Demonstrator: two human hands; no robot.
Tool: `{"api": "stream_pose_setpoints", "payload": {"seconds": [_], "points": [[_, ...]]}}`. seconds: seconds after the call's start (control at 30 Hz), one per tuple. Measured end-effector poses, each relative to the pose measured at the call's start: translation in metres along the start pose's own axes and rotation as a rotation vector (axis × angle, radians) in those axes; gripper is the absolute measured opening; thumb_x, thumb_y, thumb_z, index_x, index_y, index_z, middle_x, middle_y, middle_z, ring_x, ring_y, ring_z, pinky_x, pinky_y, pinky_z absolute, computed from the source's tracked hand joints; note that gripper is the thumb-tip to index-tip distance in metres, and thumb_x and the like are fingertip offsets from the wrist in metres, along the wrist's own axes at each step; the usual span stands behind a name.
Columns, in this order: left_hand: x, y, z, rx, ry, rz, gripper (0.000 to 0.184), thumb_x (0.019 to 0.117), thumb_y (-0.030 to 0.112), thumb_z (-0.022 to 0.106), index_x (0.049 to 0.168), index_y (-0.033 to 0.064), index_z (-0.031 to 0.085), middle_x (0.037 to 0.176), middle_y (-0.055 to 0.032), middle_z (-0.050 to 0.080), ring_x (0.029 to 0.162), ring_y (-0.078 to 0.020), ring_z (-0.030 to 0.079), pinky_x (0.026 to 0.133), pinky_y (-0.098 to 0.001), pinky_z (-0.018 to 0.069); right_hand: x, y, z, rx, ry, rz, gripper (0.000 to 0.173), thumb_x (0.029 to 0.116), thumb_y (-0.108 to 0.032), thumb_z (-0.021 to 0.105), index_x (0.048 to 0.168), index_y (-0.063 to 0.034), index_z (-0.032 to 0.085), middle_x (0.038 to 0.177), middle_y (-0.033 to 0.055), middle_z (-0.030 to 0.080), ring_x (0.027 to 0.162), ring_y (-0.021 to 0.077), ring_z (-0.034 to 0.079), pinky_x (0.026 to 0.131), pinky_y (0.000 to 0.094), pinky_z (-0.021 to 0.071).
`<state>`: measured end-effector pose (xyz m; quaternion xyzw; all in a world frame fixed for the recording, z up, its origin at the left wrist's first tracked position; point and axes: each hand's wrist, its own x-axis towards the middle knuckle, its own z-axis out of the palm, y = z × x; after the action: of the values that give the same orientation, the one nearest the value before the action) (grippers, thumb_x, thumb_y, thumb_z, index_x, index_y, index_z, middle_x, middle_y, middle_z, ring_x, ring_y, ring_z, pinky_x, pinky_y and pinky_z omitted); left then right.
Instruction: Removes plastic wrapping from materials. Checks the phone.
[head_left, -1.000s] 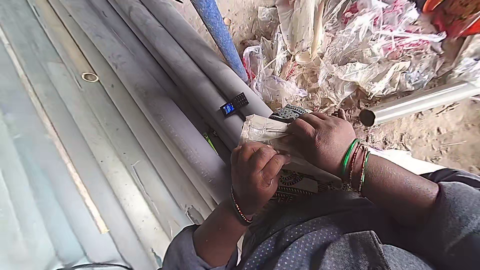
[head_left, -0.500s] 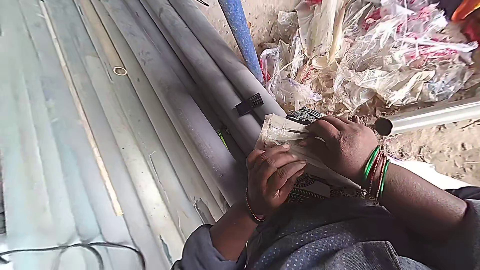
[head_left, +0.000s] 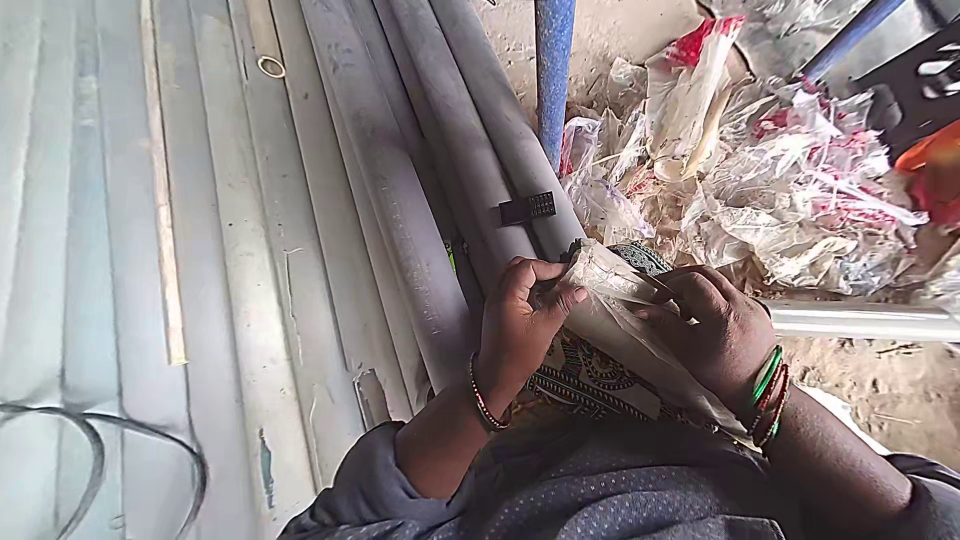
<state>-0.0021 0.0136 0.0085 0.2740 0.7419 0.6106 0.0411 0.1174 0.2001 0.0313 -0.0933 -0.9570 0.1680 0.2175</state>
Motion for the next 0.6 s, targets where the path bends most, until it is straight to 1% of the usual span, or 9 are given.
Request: {"api": "stream_pose_setpoints", "payload": {"seconds": [0.07, 0.13, 0.2, 0.23, 0.27, 0.33, 0.43, 0.5, 0.6], "points": [[-0.001, 0.000, 0.001, 0.082, 0.056, 0.092, 0.019, 0.0886, 0.019, 0.076, 0.100, 0.0038, 0.071, 0.095, -0.0009, 0.064, 0.091, -0.0030, 0.061, 0.084, -0.0182, 0.0499, -0.001, -0.001, 0.000, -0.018, 0.006, -0.006, 0.041, 0.0932, -0.041, 0.064, 0.092, -0.0008, 0.069, 0.089, 0.0177, 0.071, 0.065, 0.0310, 0.066, 0.053, 0.0456, 0.0503], [-0.001, -0.001, 0.000, 0.137, 0.098, 0.179, 0.012, 0.0910, 0.018, 0.073, 0.094, 0.0068, 0.072, 0.091, 0.0002, 0.064, 0.091, -0.0069, 0.059, 0.087, -0.0264, 0.0465, -0.001, -0.002, -0.001, -0.028, 0.001, -0.018, 0.041, 0.0935, -0.042, 0.063, 0.092, -0.0011, 0.070, 0.091, 0.0175, 0.072, 0.065, 0.0294, 0.066, 0.053, 0.0442, 0.0497], [0.000, -0.002, -0.001, 0.138, 0.104, 0.200, 0.007, 0.0909, 0.017, 0.072, 0.091, 0.0093, 0.071, 0.089, 0.0014, 0.065, 0.091, -0.0074, 0.060, 0.088, -0.0292, 0.0459, 0.000, -0.002, -0.001, -0.032, -0.001, -0.022, 0.042, 0.0935, -0.042, 0.063, 0.093, -0.0009, 0.069, 0.088, 0.0169, 0.070, 0.061, 0.0272, 0.062, 0.052, 0.0427, 0.0470], [0.001, -0.001, -0.002, 0.120, 0.085, 0.181, 0.008, 0.0908, 0.016, 0.072, 0.094, 0.0085, 0.071, 0.091, 0.0008, 0.067, 0.091, -0.0075, 0.061, 0.087, -0.0302, 0.0460, 0.000, -0.002, -0.002, -0.031, -0.004, -0.020, 0.042, 0.0932, -0.042, 0.063, 0.093, -0.0003, 0.069, 0.087, 0.0173, 0.070, 0.060, 0.0273, 0.061, 0.051, 0.0427, 0.0464], [0.001, -0.001, -0.003, 0.093, 0.050, 0.145, 0.013, 0.0915, 0.017, 0.070, 0.100, 0.0068, 0.070, 0.094, 0.0000, 0.067, 0.090, -0.0066, 0.061, 0.087, -0.0296, 0.0470, 0.000, -0.002, -0.002, -0.031, -0.008, -0.018, 0.042, 0.0931, -0.042, 0.063, 0.094, 0.0000, 0.070, 0.087, 0.0176, 0.070, 0.061, 0.0277, 0.062, 0.052, 0.0426, 0.0469], [0.003, -0.003, -0.005, 0.029, -0.007, 0.076, 0.026, 0.0937, 0.020, 0.069, 0.113, 0.0026, 0.067, 0.100, -0.0023, 0.067, 0.089, -0.0028, 0.063, 0.083, -0.0208, 0.0535, 0.001, -0.001, -0.002, -0.025, -0.011, -0.015, 0.043, 0.0932, -0.042, 0.064, 0.094, 0.0005, 0.070, 0.090, 0.0183, 0.072, 0.063, 0.0285, 0.064, 0.053, 0.0427, 0.0483], [0.004, -0.007, -0.006, -0.007, -0.016, 0.072, 0.024, 0.0922, 0.022, 0.071, 0.108, 0.0037, 0.071, 0.100, -0.0020, 0.068, 0.095, -0.0027, 0.064, 0.086, -0.0193, 0.0527, 0.001, 0.000, -0.002, -0.020, -0.009, -0.021, 0.044, 0.0927, -0.043, 0.063, 0.095, 0.0009, 0.070, 0.092, 0.0187, 0.072, 0.066, 0.0291, 0.065, 0.056, 0.0445, 0.0493], [0.005, -0.009, -0.005, 0.020, 0.004, 0.108, 0.022, 0.0915, 0.024, 0.072, 0.104, 0.0058, 0.073, 0.100, -0.0013, 0.068, 0.098, -0.0037, 0.063, 0.088, -0.0203, 0.0512, 0.001, 0.003, -0.002, 0.002, -0.006, -0.035, 0.050, 0.0933, -0.049, 0.061, 0.095, 0.0006, 0.070, 0.090, 0.0188, 0.072, 0.065, 0.0283, 0.064, 0.057, 0.0452, 0.0485], [0.006, -0.009, -0.005, 0.053, 0.044, 0.155, 0.017, 0.0904, 0.024, 0.074, 0.096, 0.0081, 0.075, 0.097, -0.0008, 0.068, 0.099, -0.0051, 0.062, 0.088, -0.0211, 0.0497, 0.001, 0.011, -0.005, 0.102, -0.045, -0.046, 0.070, 0.0982, -0.067, 0.046, 0.101, -0.0012, 0.068, 0.095, 0.0167, 0.071, 0.075, 0.0211, 0.066, 0.064, 0.0370, 0.0521]]}}
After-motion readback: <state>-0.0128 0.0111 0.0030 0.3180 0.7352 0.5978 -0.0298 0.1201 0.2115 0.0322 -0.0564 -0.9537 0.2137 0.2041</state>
